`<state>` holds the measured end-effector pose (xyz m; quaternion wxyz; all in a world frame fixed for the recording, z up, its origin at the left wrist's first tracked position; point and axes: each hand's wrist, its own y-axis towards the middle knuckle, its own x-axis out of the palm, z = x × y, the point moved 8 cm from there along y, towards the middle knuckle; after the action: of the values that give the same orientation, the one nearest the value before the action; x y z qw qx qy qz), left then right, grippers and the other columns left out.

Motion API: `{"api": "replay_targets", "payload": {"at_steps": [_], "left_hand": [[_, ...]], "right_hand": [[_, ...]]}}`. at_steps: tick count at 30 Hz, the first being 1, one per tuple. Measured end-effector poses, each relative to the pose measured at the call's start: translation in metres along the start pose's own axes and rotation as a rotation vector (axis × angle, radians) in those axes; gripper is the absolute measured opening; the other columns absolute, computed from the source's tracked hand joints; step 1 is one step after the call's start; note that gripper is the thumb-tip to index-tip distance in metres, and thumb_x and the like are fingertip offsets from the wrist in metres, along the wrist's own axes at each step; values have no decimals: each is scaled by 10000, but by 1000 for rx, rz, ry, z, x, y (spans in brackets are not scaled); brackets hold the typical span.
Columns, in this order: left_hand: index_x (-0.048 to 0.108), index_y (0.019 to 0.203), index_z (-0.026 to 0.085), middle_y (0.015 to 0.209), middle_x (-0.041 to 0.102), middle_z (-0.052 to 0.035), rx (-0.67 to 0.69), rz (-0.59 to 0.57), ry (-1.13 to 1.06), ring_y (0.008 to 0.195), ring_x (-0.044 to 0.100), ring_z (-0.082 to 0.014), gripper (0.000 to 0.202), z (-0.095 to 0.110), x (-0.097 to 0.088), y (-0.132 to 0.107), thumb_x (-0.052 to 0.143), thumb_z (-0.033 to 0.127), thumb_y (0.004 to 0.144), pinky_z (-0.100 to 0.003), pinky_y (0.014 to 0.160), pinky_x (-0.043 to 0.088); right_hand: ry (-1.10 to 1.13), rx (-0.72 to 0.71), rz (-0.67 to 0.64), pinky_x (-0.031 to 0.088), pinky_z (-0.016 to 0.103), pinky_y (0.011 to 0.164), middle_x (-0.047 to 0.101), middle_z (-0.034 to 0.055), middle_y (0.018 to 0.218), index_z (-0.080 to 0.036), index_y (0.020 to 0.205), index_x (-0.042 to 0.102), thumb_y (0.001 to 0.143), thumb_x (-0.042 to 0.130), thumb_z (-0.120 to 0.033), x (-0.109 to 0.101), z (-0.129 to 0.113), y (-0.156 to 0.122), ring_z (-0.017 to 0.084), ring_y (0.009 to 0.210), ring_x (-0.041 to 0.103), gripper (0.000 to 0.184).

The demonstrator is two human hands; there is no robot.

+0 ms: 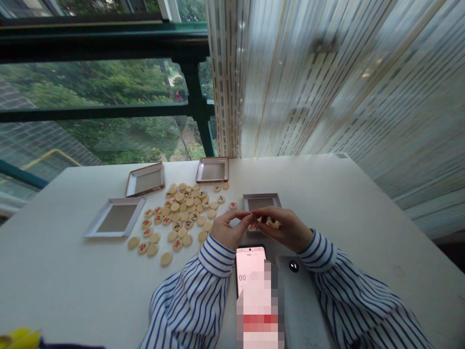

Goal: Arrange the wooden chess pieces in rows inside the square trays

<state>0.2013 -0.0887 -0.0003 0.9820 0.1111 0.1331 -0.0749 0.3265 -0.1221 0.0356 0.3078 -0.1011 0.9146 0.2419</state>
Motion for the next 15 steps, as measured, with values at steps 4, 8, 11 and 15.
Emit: {"api": "replay_targets", "payload": {"at_steps": [4, 8, 11, 15], "left_hand": [[694, 770, 164, 720, 701, -46, -26, -6, -63, 683, 642, -165, 187, -3, 1, 0, 608, 318, 708, -295, 687, 515], [687, 778, 149, 712, 703, -50, -95, -12, -164, 664, 645, -160, 213, -8, 3, 0, 610, 332, 701, -280, 660, 525], [686, 790, 149, 728, 707, -50, -130, -31, -256, 673, 648, -163, 211, -11, 6, -1, 624, 320, 683, -287, 658, 534], [686, 783, 143, 733, 707, -53, -161, -31, -295, 685, 649, -167, 211, -16, 7, 0, 637, 314, 669, -298, 675, 535]], "right_hand": [[-73, -59, 9, 479, 259, 650, 636, 56, 813, -172, 999, 586, 817, 508, -284, 0, -5, 1, 110, 693, 575, 227], [-109, -61, -2, 484, 260, 660, 630, 67, 841, -157, 1009, 581, 821, 498, -283, -1, -3, 0, 111, 701, 574, 241], [-141, -61, 1, 482, 263, 670, 626, 71, 852, -155, 1006, 581, 819, 500, -276, -2, -2, 0, 114, 708, 572, 238], [-192, -103, 5, 480, 274, 687, 627, 67, 872, -176, 1021, 573, 812, 511, -285, -2, -6, 1, 124, 745, 575, 244]]}}
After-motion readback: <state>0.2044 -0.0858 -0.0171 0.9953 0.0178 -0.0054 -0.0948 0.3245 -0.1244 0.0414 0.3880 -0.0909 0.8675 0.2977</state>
